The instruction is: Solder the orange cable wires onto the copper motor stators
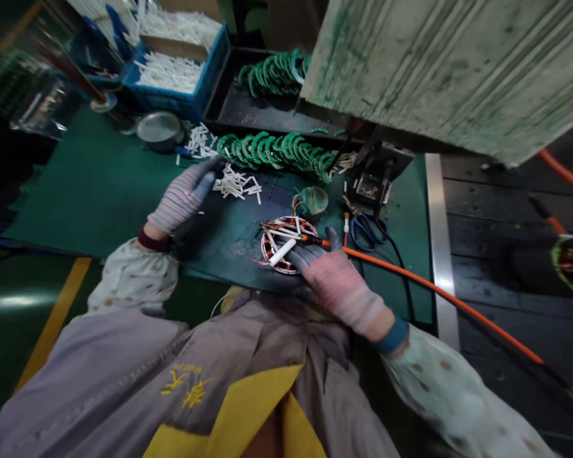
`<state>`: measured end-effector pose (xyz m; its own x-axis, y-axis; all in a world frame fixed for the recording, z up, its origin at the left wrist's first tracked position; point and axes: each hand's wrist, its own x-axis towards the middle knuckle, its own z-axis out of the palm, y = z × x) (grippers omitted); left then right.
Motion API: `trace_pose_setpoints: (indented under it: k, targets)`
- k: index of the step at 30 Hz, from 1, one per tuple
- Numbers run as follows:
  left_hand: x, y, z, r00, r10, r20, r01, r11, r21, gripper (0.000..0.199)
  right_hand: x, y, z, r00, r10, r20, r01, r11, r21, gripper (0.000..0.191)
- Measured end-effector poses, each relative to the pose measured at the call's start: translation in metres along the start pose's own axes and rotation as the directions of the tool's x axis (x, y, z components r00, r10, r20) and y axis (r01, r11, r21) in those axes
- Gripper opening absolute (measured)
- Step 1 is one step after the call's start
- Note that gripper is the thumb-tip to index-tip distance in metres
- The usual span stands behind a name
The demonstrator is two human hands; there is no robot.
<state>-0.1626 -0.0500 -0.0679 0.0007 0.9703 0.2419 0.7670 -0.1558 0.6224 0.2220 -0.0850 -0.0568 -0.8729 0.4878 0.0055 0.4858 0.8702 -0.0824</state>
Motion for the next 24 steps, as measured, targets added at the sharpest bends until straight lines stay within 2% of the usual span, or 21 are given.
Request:
trace_pose_setpoints:
  k: [3,5,7,10,14,18,19,22,24]
  targets:
    - [-0.028,0.029,0.010,0.974,-0.045,0.221,0.063,0.995,-0.077,0.055,0.010,-0.002,0.021,0.990,0.078,0.118,-0.075,0.997,-0.026,0.046]
    - [-0.042,0.045,0.011,0.931,-0.066,0.359,0.112,0.988,-0.109,0.053,0.013,-0.001,0.026,0.988,0.084,0.128,-0.082,0.996,-0.015,0.046]
    - [-0.054,0.055,0.012,0.901,-0.061,0.429,0.128,0.983,-0.130,0.053,0.012,0.000,0.026,0.991,0.068,0.117,-0.068,0.998,0.000,0.047]
    - [-0.064,0.062,0.019,0.915,-0.030,0.403,0.085,0.989,-0.119,0.051,0.008,0.001,0.023,0.992,0.064,0.106,-0.065,0.998,0.007,0.046]
    - [-0.068,0.058,0.034,0.950,-0.025,0.311,0.049,0.996,-0.070,0.048,0.006,-0.002,0.025,0.994,0.077,0.079,-0.078,0.997,0.021,0.049]
    - [-0.069,0.048,0.038,0.951,-0.006,0.309,0.102,0.950,-0.296,0.047,0.005,-0.005,0.030,0.994,0.098,0.045,-0.099,0.995,0.029,0.054]
    - [-0.071,0.047,0.036,0.946,0.001,0.323,0.103,0.947,-0.305,0.046,0.004,-0.005,0.030,0.994,0.098,0.040,-0.100,0.994,0.034,0.054]
    - [-0.077,0.046,0.023,0.937,-0.001,0.350,0.032,0.996,-0.083,0.040,0.003,-0.005,0.031,0.995,0.095,0.027,-0.096,0.994,0.050,0.051]
    - [-0.082,0.046,0.013,0.951,-0.042,0.307,0.013,0.995,0.097,0.040,0.005,-0.005,0.031,0.994,0.109,0.030,-0.110,0.993,0.047,0.049]
